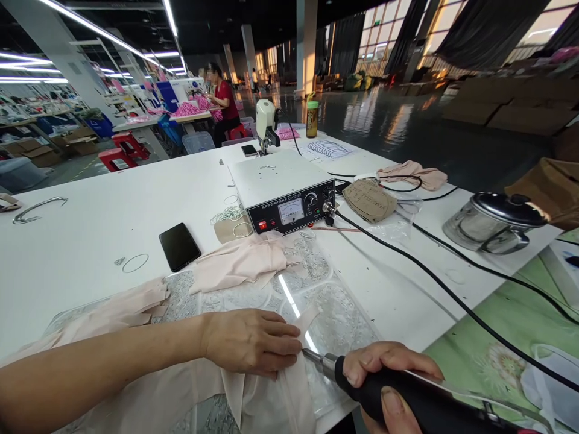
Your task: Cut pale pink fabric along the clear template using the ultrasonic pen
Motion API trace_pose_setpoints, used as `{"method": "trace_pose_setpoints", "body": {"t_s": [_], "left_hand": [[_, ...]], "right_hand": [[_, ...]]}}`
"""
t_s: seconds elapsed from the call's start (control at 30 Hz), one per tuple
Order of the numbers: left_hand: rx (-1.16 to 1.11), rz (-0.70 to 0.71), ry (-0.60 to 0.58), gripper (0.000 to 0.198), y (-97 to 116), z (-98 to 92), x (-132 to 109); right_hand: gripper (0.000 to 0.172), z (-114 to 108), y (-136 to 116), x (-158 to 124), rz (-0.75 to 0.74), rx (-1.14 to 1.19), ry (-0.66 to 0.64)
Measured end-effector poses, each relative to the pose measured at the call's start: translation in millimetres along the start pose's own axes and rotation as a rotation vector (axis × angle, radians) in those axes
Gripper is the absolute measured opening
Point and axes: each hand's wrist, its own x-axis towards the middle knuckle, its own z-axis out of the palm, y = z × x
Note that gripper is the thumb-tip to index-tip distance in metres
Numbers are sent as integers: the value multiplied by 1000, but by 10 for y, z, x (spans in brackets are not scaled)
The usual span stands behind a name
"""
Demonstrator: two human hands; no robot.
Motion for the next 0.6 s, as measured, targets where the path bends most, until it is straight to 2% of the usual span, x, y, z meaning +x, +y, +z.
{"method": "trace_pose_setpoints", "body": {"t_s": [0.17, 0.4, 0.6], "left_hand": [[19, 17, 32, 16, 0, 1, -6], [25, 19, 34, 19, 1, 21, -12], [30, 12, 25, 15, 13, -5, -8]], "right_hand": [[15, 18, -2, 6, -11, -7, 18], [16, -13, 29, 8, -22, -6, 3], [14, -49, 27, -48, 54, 2, 21]]}}
